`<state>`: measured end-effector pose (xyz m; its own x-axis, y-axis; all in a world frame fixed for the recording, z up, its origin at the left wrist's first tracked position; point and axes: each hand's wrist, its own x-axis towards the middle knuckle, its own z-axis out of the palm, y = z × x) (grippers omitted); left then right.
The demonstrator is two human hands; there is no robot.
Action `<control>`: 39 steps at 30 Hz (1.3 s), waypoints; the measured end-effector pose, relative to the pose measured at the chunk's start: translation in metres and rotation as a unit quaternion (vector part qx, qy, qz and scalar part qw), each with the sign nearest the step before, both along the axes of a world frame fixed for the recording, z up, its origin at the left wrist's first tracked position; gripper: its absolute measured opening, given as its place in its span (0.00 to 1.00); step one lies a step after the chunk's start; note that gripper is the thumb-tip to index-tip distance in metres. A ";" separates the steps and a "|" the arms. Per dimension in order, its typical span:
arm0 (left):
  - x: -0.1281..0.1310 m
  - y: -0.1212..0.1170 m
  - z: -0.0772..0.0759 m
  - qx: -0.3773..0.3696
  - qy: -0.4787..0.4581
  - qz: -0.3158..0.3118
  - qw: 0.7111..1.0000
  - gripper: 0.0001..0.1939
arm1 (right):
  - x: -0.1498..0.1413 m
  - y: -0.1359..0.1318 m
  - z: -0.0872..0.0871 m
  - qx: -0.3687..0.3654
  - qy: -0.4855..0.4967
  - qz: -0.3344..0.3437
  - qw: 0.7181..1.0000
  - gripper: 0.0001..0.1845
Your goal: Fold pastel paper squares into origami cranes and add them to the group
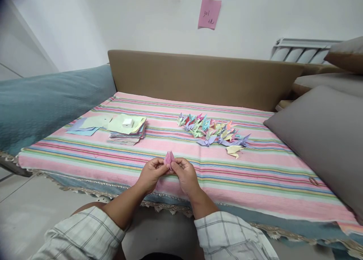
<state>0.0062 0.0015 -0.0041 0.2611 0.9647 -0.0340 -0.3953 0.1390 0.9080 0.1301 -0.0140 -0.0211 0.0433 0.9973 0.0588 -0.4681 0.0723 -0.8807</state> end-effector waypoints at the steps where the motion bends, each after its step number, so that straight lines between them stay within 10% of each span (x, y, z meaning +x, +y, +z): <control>1: 0.000 0.000 0.000 -0.002 0.000 0.003 1.000 0.15 | 0.000 0.000 0.001 -0.003 0.008 0.008 1.000 0.14; 11: -0.001 -0.001 0.002 0.025 0.032 0.037 0.998 0.14 | 0.000 -0.001 0.001 0.028 -0.026 0.029 0.999 0.14; 29: -0.008 0.000 0.014 0.004 0.010 -0.082 0.997 0.17 | 0.015 0.005 -0.007 0.041 -0.055 0.067 0.995 0.10; 39: -0.004 -0.003 0.010 0.046 0.025 -0.020 0.998 0.16 | 0.008 0.002 -0.001 0.021 -0.063 0.027 0.997 0.14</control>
<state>0.0025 -0.0012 0.0061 0.3003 0.9530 0.0404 -0.3450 0.0690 0.9361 0.1380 -0.0119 -0.0226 -0.0201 0.9946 0.1018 -0.3585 0.0879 -0.9294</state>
